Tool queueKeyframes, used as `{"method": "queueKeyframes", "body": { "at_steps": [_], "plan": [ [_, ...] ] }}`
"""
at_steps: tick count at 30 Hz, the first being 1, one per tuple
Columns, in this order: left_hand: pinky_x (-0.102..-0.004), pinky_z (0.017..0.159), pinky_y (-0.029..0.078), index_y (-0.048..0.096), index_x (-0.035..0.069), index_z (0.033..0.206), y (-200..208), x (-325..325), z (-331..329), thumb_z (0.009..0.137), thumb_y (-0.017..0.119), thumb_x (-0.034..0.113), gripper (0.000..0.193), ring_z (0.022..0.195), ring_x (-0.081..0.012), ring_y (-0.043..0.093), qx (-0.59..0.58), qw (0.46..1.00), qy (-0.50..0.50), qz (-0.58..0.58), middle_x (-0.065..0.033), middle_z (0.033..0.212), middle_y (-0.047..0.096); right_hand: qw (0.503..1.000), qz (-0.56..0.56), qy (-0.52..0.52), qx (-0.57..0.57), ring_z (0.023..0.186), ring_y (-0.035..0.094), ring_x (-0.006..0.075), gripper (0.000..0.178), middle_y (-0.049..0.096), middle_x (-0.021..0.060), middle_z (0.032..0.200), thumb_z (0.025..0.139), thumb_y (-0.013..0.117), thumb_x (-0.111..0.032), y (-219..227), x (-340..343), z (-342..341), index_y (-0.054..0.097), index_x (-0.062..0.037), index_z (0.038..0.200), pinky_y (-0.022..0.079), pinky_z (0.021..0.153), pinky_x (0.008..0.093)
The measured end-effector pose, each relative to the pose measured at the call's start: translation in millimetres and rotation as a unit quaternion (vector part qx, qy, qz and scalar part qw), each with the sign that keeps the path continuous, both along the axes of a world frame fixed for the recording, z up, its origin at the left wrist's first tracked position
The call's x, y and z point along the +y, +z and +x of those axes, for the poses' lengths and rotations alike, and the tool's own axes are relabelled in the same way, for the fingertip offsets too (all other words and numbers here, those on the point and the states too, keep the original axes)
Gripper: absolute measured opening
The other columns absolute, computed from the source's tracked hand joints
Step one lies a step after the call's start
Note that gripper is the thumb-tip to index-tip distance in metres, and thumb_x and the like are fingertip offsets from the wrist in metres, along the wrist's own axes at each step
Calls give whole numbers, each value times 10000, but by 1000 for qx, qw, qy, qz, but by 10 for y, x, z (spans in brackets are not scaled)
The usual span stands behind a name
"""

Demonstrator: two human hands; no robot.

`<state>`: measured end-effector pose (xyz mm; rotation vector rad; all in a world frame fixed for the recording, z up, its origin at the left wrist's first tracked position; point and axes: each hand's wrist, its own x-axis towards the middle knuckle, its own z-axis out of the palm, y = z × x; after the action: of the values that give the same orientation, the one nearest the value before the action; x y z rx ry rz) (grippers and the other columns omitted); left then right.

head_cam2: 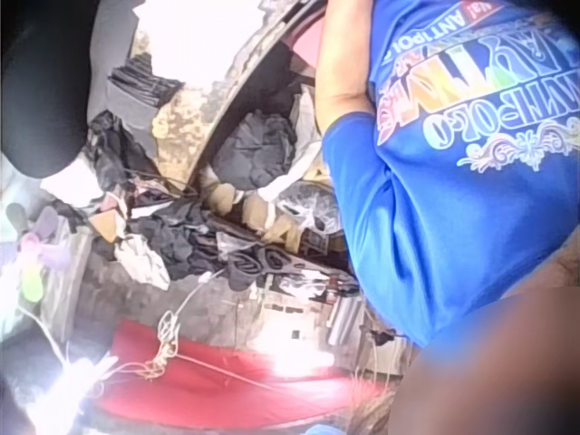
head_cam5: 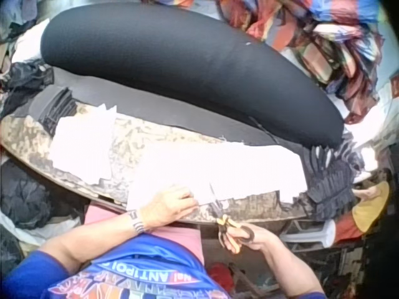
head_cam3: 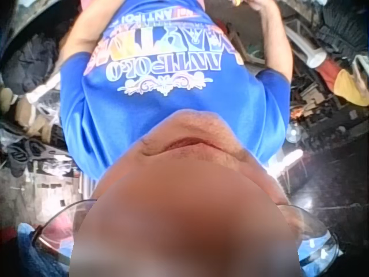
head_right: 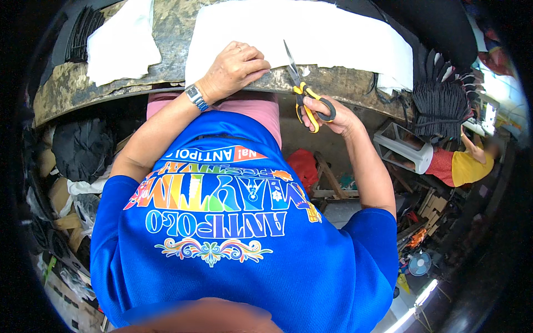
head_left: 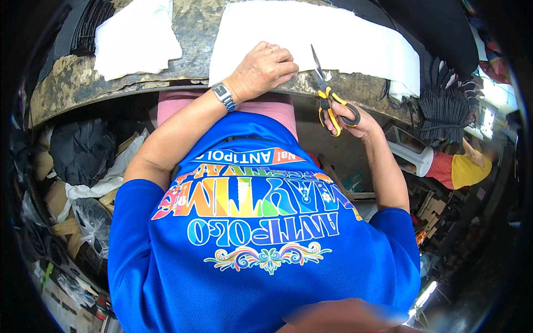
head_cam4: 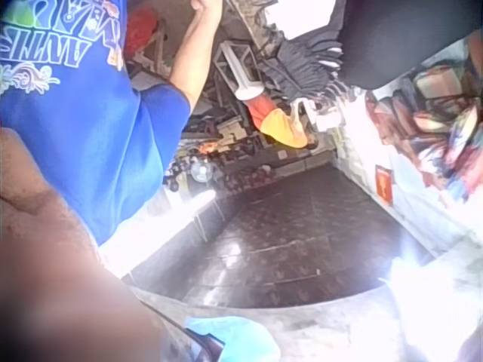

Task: The person uses yellow-handled scissors to cut white fabric pieces on a worktable. They repeatedly trim and separate sections, stacking the cut pieces to the side. The camera is head-mounted and shows the hands and work surface throughout.

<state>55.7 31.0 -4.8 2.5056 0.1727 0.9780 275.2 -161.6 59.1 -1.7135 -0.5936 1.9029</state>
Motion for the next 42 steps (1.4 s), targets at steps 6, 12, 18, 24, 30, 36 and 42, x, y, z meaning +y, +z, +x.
{"method": "queueKeyframes", "body": {
  "at_steps": [6,12,18,24,30,36,42],
  "plan": [
    [-342,835,432,664,156,884,-16,2,12,776,730,191,131,878,-171,599,-5,1000,9,10,3,874,588,1000,-3,13,-9,649,599,140,490,620,70,730,863,644,-540,59,10,-31,608,-55,930,457,560,265],
    [-329,840,436,683,149,925,-6,6,3,783,740,173,154,866,-164,590,-5,1000,11,5,19,860,602,999,13,-35,9,595,562,125,469,599,66,699,868,651,-508,58,-2,-97,586,-49,935,433,518,251],
    [-330,844,435,682,151,928,-7,14,-3,780,740,173,160,873,-164,593,-1,1000,17,8,17,860,600,999,-9,-27,-26,498,510,99,476,561,58,633,842,695,-493,108,-39,-92,558,-46,928,381,441,217],
    [-334,836,432,684,151,915,0,17,4,776,743,172,152,856,-163,589,-17,1000,22,11,20,850,606,1000,-21,-20,-5,506,529,109,458,559,58,621,852,690,-483,141,-67,-62,563,-47,909,409,448,232],
    [-337,842,423,685,162,907,37,17,-16,758,753,183,166,852,-145,584,-24,999,15,31,34,850,613,996,-16,-61,60,630,616,154,511,604,83,739,861,669,-523,31,43,-10,582,-23,924,495,517,280],
    [-341,855,415,683,172,912,33,20,-27,752,756,189,177,848,-144,585,-41,998,23,31,36,854,616,998,-10,-34,42,576,590,139,498,600,83,694,864,671,-514,45,141,7,584,-28,926,462,494,269],
    [-340,858,414,686,172,913,12,22,-32,757,755,193,172,849,-139,588,-33,999,30,25,35,858,618,1000,1,-9,-14,440,491,92,500,557,57,595,828,707,-516,136,85,-9,560,-41,883,358,423,195]
  ]
}}
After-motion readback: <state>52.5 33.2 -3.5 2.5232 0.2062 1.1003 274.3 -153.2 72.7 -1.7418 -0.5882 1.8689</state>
